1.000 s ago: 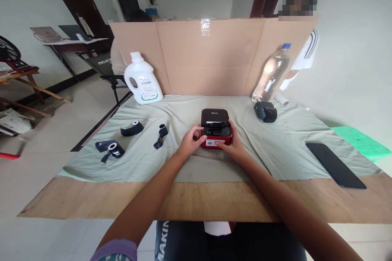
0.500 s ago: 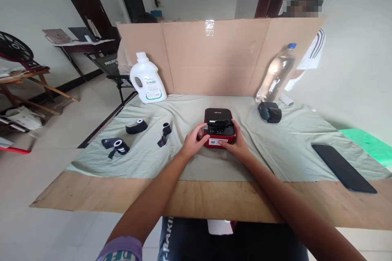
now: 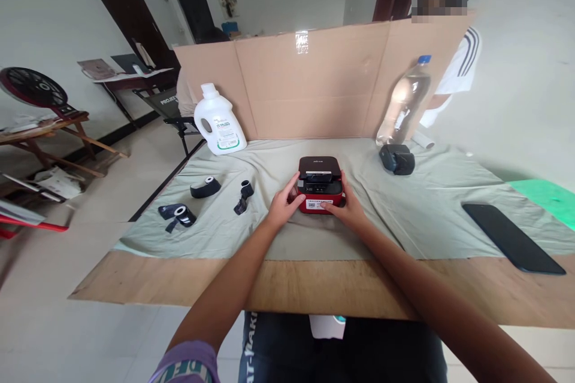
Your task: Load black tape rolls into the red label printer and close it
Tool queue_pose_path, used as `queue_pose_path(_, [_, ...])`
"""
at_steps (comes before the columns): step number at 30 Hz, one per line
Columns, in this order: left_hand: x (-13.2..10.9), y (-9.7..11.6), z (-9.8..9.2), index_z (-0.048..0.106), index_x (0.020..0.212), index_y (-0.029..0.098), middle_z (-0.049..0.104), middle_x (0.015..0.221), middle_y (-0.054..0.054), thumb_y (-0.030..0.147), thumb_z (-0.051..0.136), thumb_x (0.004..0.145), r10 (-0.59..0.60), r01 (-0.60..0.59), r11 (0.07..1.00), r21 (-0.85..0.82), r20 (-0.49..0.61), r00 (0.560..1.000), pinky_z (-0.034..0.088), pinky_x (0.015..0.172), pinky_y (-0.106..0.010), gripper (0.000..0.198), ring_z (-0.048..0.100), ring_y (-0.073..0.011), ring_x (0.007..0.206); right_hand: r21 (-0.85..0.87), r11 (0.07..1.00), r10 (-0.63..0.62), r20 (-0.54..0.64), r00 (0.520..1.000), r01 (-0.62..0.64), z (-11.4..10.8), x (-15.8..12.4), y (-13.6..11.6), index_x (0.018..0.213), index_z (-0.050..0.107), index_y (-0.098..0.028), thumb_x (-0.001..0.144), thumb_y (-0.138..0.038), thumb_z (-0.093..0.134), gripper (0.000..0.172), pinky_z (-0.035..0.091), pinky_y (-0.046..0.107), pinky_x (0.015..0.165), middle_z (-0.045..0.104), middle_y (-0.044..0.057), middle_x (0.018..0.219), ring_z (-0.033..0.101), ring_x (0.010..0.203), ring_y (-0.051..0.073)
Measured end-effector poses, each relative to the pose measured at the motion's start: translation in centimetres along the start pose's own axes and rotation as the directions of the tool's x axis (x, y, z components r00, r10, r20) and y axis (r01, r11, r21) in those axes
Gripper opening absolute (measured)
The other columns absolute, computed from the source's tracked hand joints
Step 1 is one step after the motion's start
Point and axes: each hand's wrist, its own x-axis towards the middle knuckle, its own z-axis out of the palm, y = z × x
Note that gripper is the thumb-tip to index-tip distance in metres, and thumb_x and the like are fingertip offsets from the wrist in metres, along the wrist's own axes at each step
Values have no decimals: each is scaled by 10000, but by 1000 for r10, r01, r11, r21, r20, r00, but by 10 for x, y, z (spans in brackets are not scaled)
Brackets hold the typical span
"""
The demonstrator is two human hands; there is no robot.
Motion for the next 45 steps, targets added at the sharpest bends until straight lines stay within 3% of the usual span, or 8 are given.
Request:
queue_pose_path(13, [-1,1,1,323,1582,194,476,783,46,405,537,952,-5,5,999,54,1,1000,408,714,-221,699,448,-111,703,-18,999,-27,15,1000,27,-1,-2,-9,1624,156,-287,723,-498,814,1136,478,513,1119,440,110,1563,481,1398,334])
queue_pose_path(20, [-3,0,1,446,1524,190,479,758,37,454,513,964,16,-14,993,115,-10,1000,413,705,-237,622,435,-125,694,-4,1000,-4,22,1000,5,-4,-2,-12,1625,170,-260,707,-498,820,1149,373,545,1202,369,100,1615,366,1483,341])
queue_pose_path(26, [-3,3,2,505,1479,176,495,768,32,472,517,958,16,-14,995,100,-24,1000,435,725,-243,599,446,-125,696,79,997,-7,43,999,4,-4,-3,-9,1604,242,-298,732,-487,790,1047,469,516,1126,430,79,1578,462,1419,306])
queue_pose_path(31, [-3,2,2,527,1465,181,482,739,36,478,524,962,45,-41,995,96,-36,998,441,726,-241,584,446,-123,681,57,997,-53,8,999,53,-15,3,-12,1507,457,-310,852,-534,644,717,507,472,1066,478,47,1549,505,1376,294])
queue_pose_path(34, [-3,3,2,518,1475,187,484,738,37,466,531,960,44,-41,996,85,-31,999,438,733,-241,586,450,-122,680,-32,994,-102,-8,995,102,-31,23,-23,1292,676,-254,936,-513,502,474,503,452,1048,641,65,1384,589,1279,279])
queue_pose_path(38, [-3,4,1,519,1477,208,478,724,41,448,538,957,40,-39,997,65,-15,999,437,728,-242,573,445,-121,672,-312,946,-38,156,987,86,-43,71,-46,982,795,-197,903,-392,531,338,519,465,973,784,72,998,698,1010,290])
queue_pose_path(41, [-2,4,1,526,1473,205,500,732,32,447,538,958,36,-35,998,52,-9,999,445,723,-244,569,453,-124,674,-379,915,-10,324,946,139,-39,109,-61,931,812,-180,856,-316,573,285,534,418,919,786,59,922,706,936,272])
queue_pose_path(45, [-1,2,0,538,1466,213,503,728,27,446,551,954,37,-37,998,46,8,999,452,720,-246,563,450,-128,678,-430,899,210,587,782,81,-25,144,-75,945,821,-194,752,-219,692,233,557,377,848,791,60,948,714,867,251])
